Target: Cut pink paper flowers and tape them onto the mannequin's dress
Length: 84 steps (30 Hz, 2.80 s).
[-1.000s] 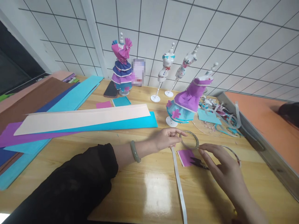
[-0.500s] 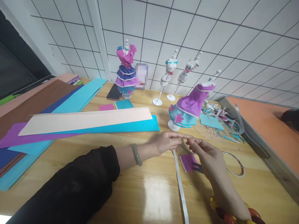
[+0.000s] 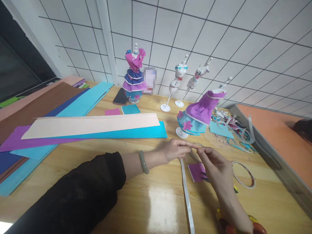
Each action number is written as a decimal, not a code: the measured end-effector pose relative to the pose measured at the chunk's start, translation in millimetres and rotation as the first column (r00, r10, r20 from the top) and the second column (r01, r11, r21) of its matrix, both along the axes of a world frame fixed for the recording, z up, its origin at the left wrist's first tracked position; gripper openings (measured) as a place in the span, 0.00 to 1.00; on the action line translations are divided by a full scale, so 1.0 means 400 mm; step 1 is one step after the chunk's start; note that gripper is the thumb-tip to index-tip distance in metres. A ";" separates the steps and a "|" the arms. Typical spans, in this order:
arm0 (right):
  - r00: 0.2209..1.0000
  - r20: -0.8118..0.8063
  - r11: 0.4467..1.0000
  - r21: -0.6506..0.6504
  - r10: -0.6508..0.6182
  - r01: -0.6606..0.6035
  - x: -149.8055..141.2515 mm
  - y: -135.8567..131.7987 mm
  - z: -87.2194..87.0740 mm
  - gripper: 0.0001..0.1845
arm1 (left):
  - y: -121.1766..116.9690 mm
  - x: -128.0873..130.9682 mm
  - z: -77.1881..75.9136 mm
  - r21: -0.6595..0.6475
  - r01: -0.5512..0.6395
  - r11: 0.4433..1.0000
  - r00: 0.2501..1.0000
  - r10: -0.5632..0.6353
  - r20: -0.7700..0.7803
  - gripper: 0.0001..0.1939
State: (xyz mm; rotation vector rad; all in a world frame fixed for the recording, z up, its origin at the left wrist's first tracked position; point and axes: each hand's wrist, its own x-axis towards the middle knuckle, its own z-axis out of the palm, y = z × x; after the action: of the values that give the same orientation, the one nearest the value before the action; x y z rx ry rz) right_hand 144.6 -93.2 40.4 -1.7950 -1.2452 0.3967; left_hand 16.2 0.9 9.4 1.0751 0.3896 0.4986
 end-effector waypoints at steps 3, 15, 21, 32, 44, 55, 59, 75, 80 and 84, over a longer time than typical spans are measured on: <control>0.983 0.183 1.000 0.024 0.013 -0.017 -0.007 0.001 0.006 0.14 | 0.002 0.000 0.003 -0.019 -0.005 1.000 1.000 0.005 -0.014 0.18; 0.960 0.182 0.959 0.150 0.214 -0.242 -0.042 0.029 0.046 0.08 | 0.031 -0.004 0.037 -0.160 -0.250 0.955 0.967 0.253 -0.002 0.09; 0.981 -0.021 0.974 0.125 0.194 -0.190 -0.060 0.081 0.073 0.09 | 0.085 -0.015 0.041 -0.386 -0.075 0.920 0.967 0.162 0.199 0.10; 0.930 -0.332 0.987 0.085 0.158 -0.137 -0.067 0.128 0.055 0.15 | 0.117 -0.019 0.062 -0.407 0.150 0.901 0.951 -0.018 0.309 0.12; 0.904 -0.411 0.991 0.102 0.117 -0.083 -0.053 0.144 0.046 0.14 | 0.118 -0.019 0.053 -0.389 0.146 0.910 0.949 -0.018 0.315 0.20; 0.948 -0.314 0.998 0.062 0.050 -0.032 -0.063 0.140 0.060 0.15 | 0.106 -0.014 0.052 -0.343 0.107 0.933 0.946 0.010 0.323 0.20; 0.996 -0.086 0.999 0.039 0.008 -0.005 -0.062 0.138 0.059 0.17 | 0.102 -0.007 0.050 -0.318 0.072 0.945 0.941 0.041 0.335 0.19; 0.917 0.400 0.990 -0.127 -0.013 0.069 -0.070 0.139 0.090 0.17 | 0.088 -0.001 0.048 -0.230 -0.127 0.965 0.953 0.184 0.243 0.12; 0.969 0.244 0.986 -0.156 -0.023 0.063 -0.075 0.138 0.104 0.18 | 0.089 0.001 0.045 -0.211 -0.158 0.965 0.949 0.207 0.236 0.11; 0.997 0.075 0.985 -0.172 -0.019 0.031 -0.078 0.137 0.111 0.20 | 0.093 0.005 0.038 -0.218 -0.162 0.962 0.948 0.213 0.238 0.11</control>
State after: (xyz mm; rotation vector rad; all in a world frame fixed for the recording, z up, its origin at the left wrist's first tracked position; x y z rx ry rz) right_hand 113.5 -38.4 84.9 -1.9866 -1.2699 0.4401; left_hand 18.2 38.2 24.5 0.7725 0.3040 0.7475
